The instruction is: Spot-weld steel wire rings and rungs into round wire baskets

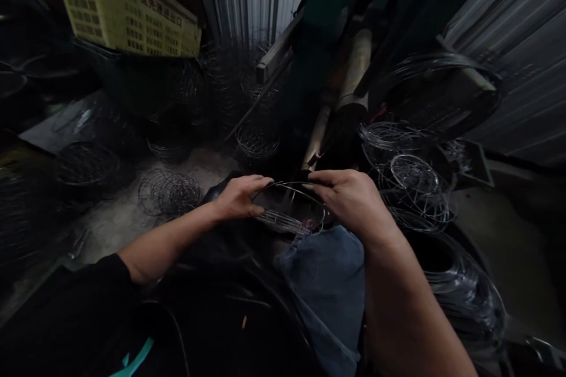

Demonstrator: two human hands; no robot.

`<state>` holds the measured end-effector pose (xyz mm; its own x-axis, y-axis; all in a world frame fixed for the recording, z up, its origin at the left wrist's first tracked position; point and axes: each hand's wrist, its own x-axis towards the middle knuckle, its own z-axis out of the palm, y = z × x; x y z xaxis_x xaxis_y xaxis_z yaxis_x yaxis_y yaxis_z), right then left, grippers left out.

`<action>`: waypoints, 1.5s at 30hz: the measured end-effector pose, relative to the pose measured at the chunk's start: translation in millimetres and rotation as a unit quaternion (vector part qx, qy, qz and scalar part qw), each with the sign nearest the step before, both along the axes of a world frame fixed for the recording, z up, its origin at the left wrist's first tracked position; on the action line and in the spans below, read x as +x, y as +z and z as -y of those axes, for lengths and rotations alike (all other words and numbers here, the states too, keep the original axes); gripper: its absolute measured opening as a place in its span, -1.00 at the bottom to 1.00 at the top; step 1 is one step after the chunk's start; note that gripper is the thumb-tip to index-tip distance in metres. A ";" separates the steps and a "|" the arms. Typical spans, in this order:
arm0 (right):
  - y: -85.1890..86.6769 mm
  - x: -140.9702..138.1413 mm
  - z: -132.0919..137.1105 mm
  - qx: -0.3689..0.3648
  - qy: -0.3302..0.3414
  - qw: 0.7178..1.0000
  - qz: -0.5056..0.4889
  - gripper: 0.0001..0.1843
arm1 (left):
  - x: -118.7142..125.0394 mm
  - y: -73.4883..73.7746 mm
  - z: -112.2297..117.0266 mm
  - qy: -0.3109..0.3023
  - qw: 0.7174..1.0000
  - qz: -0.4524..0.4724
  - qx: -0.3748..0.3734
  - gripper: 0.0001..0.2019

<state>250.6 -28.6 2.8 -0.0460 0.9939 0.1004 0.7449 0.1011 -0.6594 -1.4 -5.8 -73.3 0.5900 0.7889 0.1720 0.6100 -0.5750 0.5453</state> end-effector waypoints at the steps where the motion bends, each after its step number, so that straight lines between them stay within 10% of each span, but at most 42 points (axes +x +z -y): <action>1: 5.2 2.7 1.1 0.009 -0.006 1.000 -0.026 -0.72 | 0.9 4.8 -5.5 0.003 1.000 0.010 0.030 -0.30; 20: -97.4 19.2 -0.6 0.137 -0.280 0.891 -0.331 -0.70 | 28.5 -21.6 -48.4 -0.035 0.978 0.081 0.187 -0.65; 45: -112.4 16.4 -30.7 0.297 -0.267 0.886 -0.236 -0.75 | 44.3 -20.5 -79.8 -0.042 0.949 0.147 0.277 -0.78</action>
